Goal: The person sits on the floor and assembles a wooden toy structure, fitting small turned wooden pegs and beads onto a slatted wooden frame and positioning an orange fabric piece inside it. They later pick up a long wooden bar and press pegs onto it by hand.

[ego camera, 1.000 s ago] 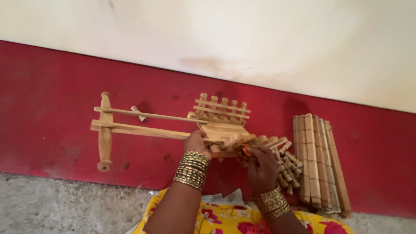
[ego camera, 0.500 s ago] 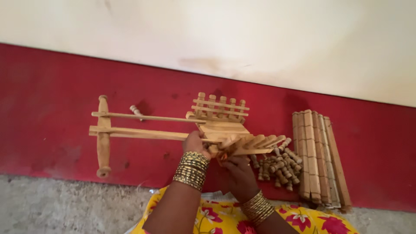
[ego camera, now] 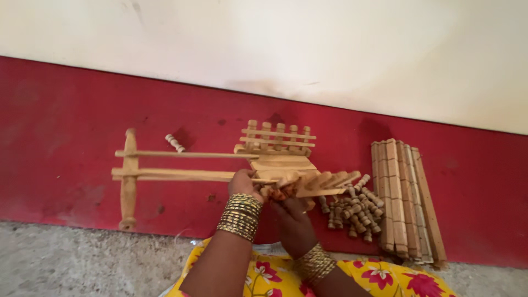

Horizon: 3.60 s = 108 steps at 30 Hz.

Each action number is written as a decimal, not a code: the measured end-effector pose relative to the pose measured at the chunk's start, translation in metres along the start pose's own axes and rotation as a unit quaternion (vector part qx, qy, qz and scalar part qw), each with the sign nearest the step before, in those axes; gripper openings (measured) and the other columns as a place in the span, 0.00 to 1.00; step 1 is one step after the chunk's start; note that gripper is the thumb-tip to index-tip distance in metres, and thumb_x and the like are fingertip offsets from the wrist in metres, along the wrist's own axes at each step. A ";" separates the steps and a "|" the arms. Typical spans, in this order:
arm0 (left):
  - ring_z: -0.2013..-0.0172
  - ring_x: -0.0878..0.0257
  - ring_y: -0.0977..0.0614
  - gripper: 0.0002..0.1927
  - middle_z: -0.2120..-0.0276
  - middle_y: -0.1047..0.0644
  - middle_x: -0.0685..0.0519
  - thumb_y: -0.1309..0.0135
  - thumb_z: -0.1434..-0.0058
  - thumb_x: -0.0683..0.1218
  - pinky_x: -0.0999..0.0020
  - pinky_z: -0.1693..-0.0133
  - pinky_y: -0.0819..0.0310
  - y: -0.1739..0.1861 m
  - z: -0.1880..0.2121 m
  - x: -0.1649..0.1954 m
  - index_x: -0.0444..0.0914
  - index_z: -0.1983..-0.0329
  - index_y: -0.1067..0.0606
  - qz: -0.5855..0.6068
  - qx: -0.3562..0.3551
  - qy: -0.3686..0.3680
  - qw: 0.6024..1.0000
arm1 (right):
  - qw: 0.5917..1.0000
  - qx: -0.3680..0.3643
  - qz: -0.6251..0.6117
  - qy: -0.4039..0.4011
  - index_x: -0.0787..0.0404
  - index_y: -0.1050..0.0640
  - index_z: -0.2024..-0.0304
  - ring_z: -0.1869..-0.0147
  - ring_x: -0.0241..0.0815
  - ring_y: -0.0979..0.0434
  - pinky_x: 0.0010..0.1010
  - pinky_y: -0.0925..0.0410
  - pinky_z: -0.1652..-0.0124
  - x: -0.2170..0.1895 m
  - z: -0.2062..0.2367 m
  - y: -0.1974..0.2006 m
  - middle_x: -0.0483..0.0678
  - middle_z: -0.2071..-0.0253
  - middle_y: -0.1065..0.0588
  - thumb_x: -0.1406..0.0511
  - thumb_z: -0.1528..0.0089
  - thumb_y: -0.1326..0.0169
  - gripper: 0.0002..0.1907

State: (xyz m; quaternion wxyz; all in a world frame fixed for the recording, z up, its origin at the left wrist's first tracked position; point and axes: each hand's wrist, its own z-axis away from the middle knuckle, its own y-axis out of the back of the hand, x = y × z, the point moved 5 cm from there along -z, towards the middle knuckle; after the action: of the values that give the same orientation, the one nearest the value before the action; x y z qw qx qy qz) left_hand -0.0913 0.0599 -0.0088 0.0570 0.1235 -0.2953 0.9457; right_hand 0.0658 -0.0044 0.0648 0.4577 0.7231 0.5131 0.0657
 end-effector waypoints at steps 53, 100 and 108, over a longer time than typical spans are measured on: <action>0.59 0.53 0.21 0.15 0.56 0.26 0.45 0.57 0.35 0.42 0.56 0.54 0.20 0.001 -0.001 0.003 0.31 0.49 0.29 0.032 -0.017 0.021 0.999 | 0.936 -0.118 0.131 -0.304 0.63 0.22 0.58 0.55 0.62 0.23 0.52 0.29 0.53 0.057 -0.034 0.039 0.59 0.51 0.27 0.65 0.42 0.44 0.11; 0.49 0.50 0.24 0.18 0.50 0.28 0.44 0.55 0.35 0.45 0.49 0.48 0.22 0.010 0.004 0.019 0.33 0.43 0.32 0.030 0.021 -0.019 0.999 | 0.933 -0.030 0.123 -0.337 0.64 0.21 0.57 0.52 0.59 0.24 0.50 0.29 0.51 0.140 0.009 0.070 0.58 0.57 0.25 0.71 0.42 0.46 0.10; 0.49 0.48 0.22 0.19 0.50 0.27 0.43 0.53 0.36 0.44 0.47 0.48 0.20 0.009 0.008 0.026 0.32 0.43 0.31 0.013 0.035 -0.039 0.999 | 0.918 0.159 0.037 -0.361 0.64 0.24 0.57 0.54 0.56 0.21 0.48 0.26 0.57 0.165 0.017 0.095 0.54 0.58 0.25 0.66 0.41 0.44 0.11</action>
State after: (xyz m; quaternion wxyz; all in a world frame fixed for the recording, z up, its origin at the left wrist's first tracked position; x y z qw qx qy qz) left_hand -0.1168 0.0487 -0.0003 0.0282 0.1584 -0.2656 0.9506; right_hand 0.2170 0.1130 0.0623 0.4879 0.7793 0.2896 -0.2661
